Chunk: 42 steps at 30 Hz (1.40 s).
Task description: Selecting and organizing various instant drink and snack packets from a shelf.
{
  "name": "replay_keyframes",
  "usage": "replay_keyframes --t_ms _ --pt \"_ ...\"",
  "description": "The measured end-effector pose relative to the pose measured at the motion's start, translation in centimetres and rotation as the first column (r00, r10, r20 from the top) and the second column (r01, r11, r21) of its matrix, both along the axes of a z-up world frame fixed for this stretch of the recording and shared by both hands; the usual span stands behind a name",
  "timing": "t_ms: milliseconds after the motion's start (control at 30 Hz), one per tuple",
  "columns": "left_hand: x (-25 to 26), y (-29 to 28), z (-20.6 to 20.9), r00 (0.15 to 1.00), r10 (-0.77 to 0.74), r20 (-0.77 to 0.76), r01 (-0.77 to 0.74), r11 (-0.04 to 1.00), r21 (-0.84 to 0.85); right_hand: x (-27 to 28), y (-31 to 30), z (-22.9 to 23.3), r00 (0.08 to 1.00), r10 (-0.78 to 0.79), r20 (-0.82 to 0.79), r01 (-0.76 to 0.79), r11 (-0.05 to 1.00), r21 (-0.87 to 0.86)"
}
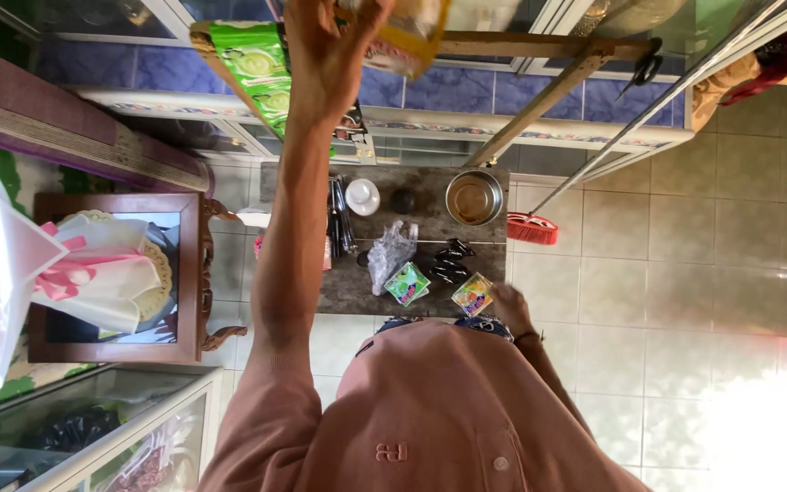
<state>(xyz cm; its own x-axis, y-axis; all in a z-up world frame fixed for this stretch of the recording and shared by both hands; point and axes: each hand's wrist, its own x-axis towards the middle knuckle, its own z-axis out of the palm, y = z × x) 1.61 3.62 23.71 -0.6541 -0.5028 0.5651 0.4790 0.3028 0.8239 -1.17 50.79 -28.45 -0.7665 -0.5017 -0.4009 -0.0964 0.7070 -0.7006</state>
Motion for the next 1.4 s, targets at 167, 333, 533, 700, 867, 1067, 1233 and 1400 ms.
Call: replay_keyframes --t_ms 167,333,533,700,867,1067,1233,1400 --pt "5.5 4.0 1.7 0.991 -0.13 -0.007 0.128 0.98 -0.154 -4.8 -10.9 16.7 0.981 0.154 -0.118 -0.187 0.911 -0.368" --pt "9.8 9.7 1.9 0.993 -0.12 -0.009 0.119 0.993 -0.007 -4.6 -18.5 38.7 0.895 0.089 -0.438 -0.423 0.487 -0.764" --pt "11.5 14.1 -0.5 0.991 0.13 0.017 -0.121 0.958 -0.259 0.0 -20.4 48.3 0.893 0.305 -0.332 -0.417 0.282 -0.864" --pt "13.0 17.8 -2.8 0.916 0.361 0.177 -0.313 0.916 -0.252 3.4 -19.9 46.6 0.934 0.356 -0.008 -0.125 0.309 -0.943" --pt "13.9 19.0 -8.4 0.902 0.347 0.256 -0.366 0.93 0.027 3.9 -18.4 45.3 0.923 0.348 -0.163 -0.323 0.472 -0.82" --pt "14.2 20.9 -11.3 0.843 0.317 0.434 -0.486 0.794 0.365 2.3 -17.2 44.7 0.92 0.36 -0.156 -0.335 0.51 -0.792" --pt "13.3 24.4 -8.2 0.826 0.421 0.376 -0.492 0.863 0.116 0.7 -17.4 43.4 0.92 0.391 0.023 -0.174 0.46 -0.871" --pt "13.7 25.3 -6.5 0.835 0.415 0.362 -0.449 0.893 0.01 -0.8 -16.3 42.6 0.856 0.509 0.086 -0.209 0.494 -0.844"
